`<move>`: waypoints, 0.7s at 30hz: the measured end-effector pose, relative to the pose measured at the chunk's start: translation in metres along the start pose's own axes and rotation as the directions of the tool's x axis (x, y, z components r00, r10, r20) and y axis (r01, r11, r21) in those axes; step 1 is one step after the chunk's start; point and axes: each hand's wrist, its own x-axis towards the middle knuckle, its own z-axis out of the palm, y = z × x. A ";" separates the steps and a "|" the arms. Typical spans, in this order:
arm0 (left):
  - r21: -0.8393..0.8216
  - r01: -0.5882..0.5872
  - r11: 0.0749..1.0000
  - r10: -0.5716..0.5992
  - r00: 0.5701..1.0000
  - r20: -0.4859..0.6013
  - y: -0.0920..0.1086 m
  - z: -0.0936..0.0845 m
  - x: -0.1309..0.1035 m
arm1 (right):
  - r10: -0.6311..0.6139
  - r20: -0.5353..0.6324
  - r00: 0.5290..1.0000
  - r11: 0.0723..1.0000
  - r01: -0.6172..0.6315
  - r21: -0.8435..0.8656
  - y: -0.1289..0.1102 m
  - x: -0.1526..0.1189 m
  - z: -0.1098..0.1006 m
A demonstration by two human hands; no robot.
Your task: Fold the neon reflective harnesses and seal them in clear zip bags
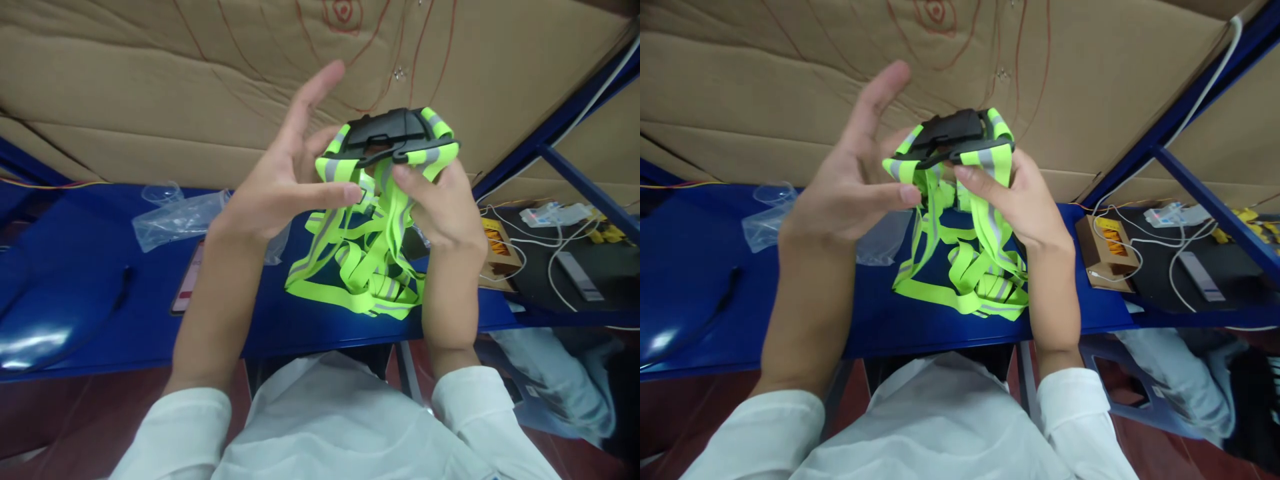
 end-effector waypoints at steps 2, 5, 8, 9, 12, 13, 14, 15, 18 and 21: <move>-0.036 0.059 0.998 -0.060 0.998 -0.011 -0.003 0.003 0.002 | 0.014 -0.011 1.000 0.997 -0.013 0.070 0.003 0.000 -0.001; -0.184 0.093 0.979 -0.097 0.995 -0.011 -0.012 0.012 0.008 | 0.046 -0.021 0.999 0.994 -0.043 0.102 0.008 0.002 -0.003; -0.319 0.086 0.944 -0.089 0.996 0.004 -0.023 0.022 0.013 | 0.063 -0.002 0.998 0.998 -0.063 0.019 0.009 0.003 -0.005; -0.351 0.091 0.932 -0.098 0.995 -0.002 -0.026 0.024 0.014 | 0.073 0.023 0.997 0.997 -0.072 -0.026 0.008 0.004 -0.006; -0.435 0.116 0.893 -0.141 0.990 -0.025 -0.031 0.024 0.016 | 0.136 0.138 0.981 0.985 -0.119 -0.124 0.003 0.004 -0.010; -0.457 0.128 0.880 -0.151 0.988 -0.014 -0.031 0.022 0.016 | 0.157 0.168 0.973 0.983 -0.136 -0.126 0.002 0.004 -0.010; -0.473 0.140 0.870 -0.158 0.987 0.002 -0.031 0.019 0.016 | 0.170 0.187 0.968 0.982 -0.150 -0.115 0.001 0.004 -0.011; -0.486 0.148 0.861 -0.156 0.987 0.023 -0.030 0.016 0.016 | 0.176 0.191 0.966 0.982 -0.159 -0.098 0.001 0.004 -0.011; -0.454 0.151 0.878 -0.124 0.988 0.088 -0.024 0.010 0.015 | 0.179 0.154 0.972 0.984 -0.172 -0.054 0.003 0.004 -0.010; -0.359 0.107 0.927 -0.076 0.992 0.098 -0.014 0.008 0.011 | 0.160 0.150 0.976 0.987 -0.156 -0.035 0.007 0.004 -0.005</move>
